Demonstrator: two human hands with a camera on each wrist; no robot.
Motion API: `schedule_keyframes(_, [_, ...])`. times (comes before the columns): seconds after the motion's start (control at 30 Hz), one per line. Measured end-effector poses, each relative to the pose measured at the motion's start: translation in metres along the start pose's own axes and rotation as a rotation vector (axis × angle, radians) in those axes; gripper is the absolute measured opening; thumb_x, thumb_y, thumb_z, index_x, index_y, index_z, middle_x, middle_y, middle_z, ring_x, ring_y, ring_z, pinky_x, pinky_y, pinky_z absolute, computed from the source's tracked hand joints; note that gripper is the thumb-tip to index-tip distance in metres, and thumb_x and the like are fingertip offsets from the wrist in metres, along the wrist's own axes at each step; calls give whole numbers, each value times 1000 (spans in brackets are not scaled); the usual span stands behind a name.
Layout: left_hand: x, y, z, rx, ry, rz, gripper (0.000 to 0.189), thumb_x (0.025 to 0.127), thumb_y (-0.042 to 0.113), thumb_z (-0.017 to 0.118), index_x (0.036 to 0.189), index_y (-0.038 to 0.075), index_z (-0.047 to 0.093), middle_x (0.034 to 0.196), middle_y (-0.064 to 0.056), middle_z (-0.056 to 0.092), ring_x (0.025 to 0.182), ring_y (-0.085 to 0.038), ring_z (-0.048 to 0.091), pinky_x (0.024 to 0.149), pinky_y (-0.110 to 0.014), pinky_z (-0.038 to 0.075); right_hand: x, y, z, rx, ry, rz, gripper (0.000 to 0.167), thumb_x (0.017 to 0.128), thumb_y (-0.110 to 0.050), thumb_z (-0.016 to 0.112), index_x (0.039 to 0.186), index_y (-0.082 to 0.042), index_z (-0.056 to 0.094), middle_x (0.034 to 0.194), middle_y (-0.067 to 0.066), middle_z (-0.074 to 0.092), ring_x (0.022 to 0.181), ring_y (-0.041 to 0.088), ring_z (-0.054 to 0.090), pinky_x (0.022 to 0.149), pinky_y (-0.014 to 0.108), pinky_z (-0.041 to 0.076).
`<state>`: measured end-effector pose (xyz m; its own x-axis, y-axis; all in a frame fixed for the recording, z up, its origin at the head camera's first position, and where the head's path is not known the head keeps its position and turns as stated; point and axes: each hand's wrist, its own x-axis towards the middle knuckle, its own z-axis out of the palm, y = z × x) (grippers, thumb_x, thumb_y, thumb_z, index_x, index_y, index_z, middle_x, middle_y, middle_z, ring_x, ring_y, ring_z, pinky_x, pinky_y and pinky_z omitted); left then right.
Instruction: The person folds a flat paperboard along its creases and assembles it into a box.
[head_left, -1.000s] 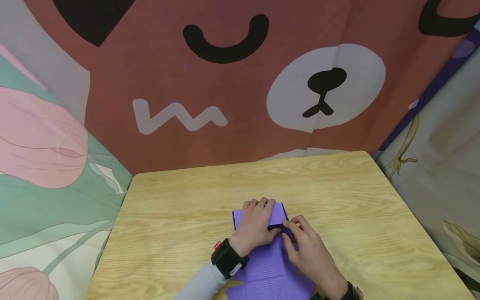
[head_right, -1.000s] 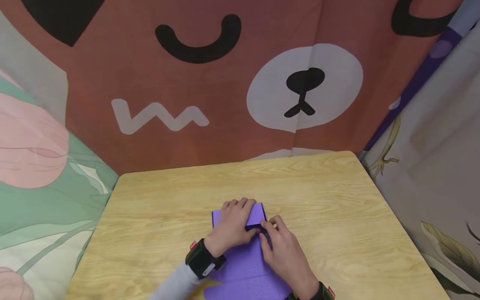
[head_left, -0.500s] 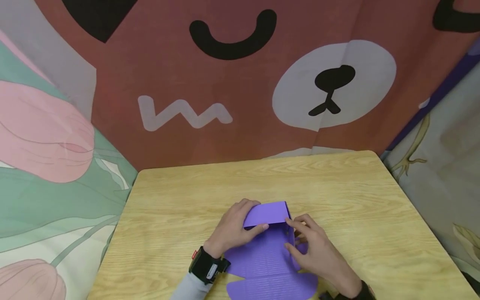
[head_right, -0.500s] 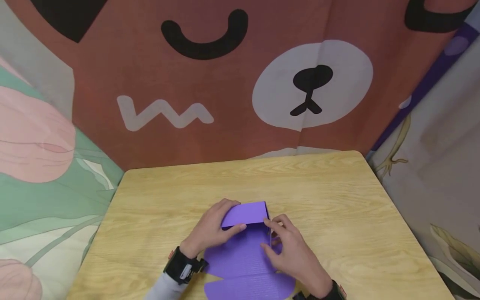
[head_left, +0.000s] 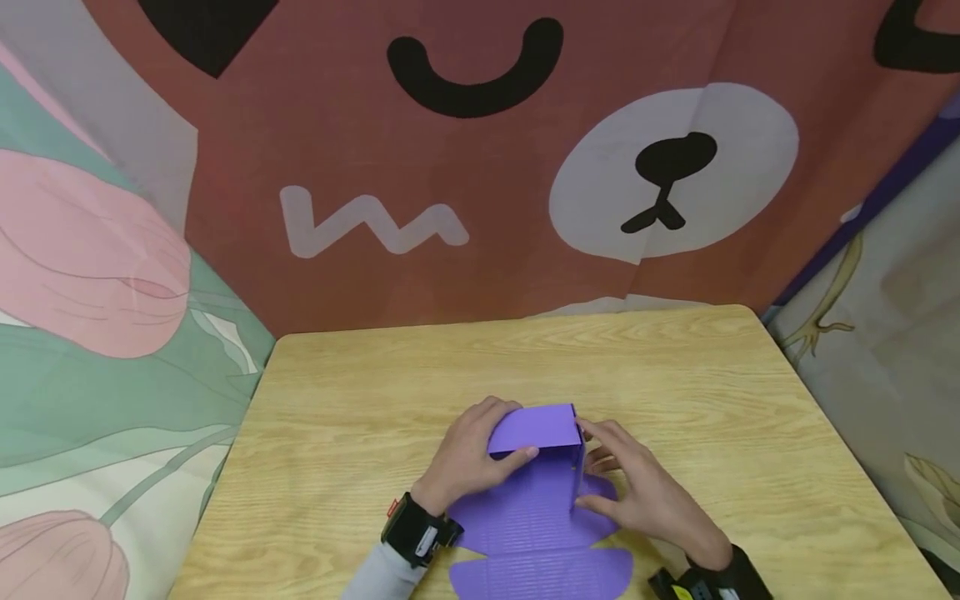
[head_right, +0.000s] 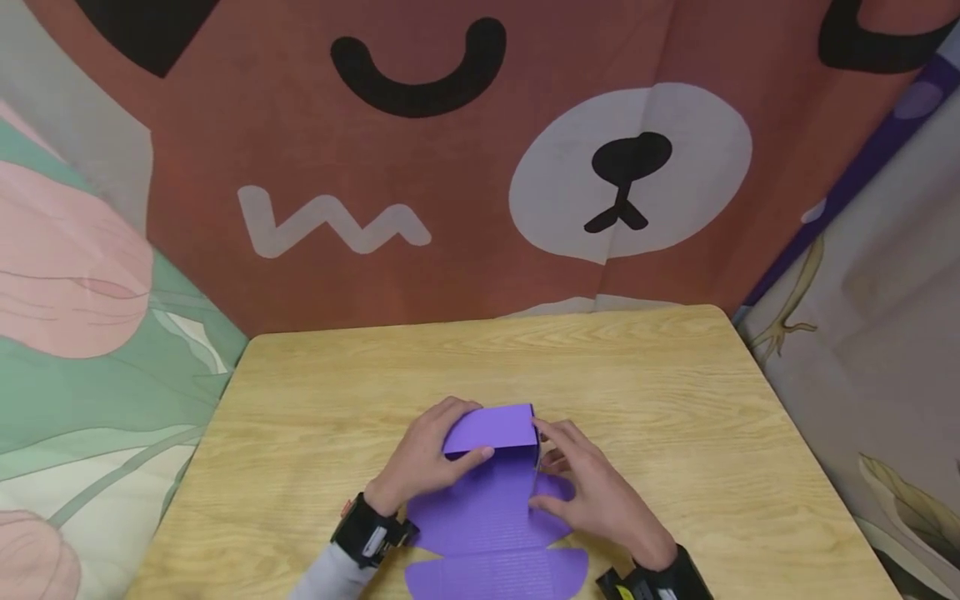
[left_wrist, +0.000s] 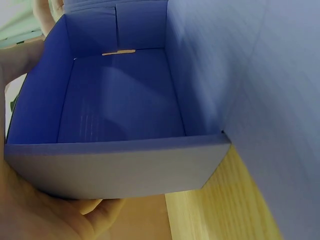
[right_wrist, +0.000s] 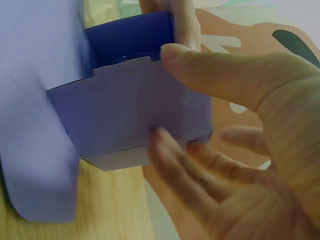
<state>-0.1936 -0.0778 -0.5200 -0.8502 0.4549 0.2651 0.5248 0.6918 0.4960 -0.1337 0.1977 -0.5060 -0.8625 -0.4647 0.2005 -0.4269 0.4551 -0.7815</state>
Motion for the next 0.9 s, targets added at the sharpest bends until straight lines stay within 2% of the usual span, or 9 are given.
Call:
schedule_keyframes(0.1, [0, 0, 1, 8, 13, 6, 63, 85, 74, 54, 134, 35, 53, 120, 18, 58, 106, -4, 58, 86, -31, 51, 1, 0, 5, -43, 57, 34, 103, 71, -24, 90, 155, -17, 31, 127, 3, 54, 97, 20, 68, 81, 34, 59])
schedule_keyframes(0.2, [0, 0, 0, 4, 12, 8, 64, 85, 74, 54, 134, 33, 54, 120, 17, 58, 105, -5, 58, 85, -31, 51, 2, 1, 10, -80, 116, 27, 103, 67, -26, 92, 153, -14, 35, 124, 2, 56, 96, 20, 67, 79, 33, 59])
schedule_keyframes(0.37, [0, 1, -1, -17, -6, 5, 67, 86, 74, 54, 136, 30, 54, 122, 15, 59, 106, -7, 58, 86, -32, 51, 6, 3, 19, -84, 193, 30, 101, 65, -29, 94, 150, -14, 41, 121, -3, 55, 93, 20, 64, 74, 31, 59])
schedule_keyframes(0.43, [1, 1, 0, -18, -9, 3, 66, 85, 74, 54, 136, 31, 54, 122, 16, 58, 107, -6, 58, 87, -32, 51, 8, 3, 22, -65, 211, 53, 102, 64, -30, 94, 150, -15, 41, 122, -4, 53, 91, 20, 63, 71, 30, 59])
schedule_keyframes(0.7, [4, 0, 2, -18, 11, 17, 60, 86, 72, 56, 133, 35, 54, 122, 19, 59, 109, -3, 59, 88, -31, 51, 18, 6, 30, -111, 262, 138, 108, 63, -50, 90, 152, -19, 36, 132, -2, 48, 74, 16, 60, 58, 23, 52])
schedule_keyframes(0.9, [1, -1, 2, -9, 29, 44, 60, 87, 71, 55, 133, 32, 56, 119, 17, 60, 106, -4, 60, 85, -29, 51, 27, 12, 36, -162, 298, 100, 110, 64, -53, 88, 152, -14, 35, 130, 2, 52, 63, 9, 55, 54, 18, 46])
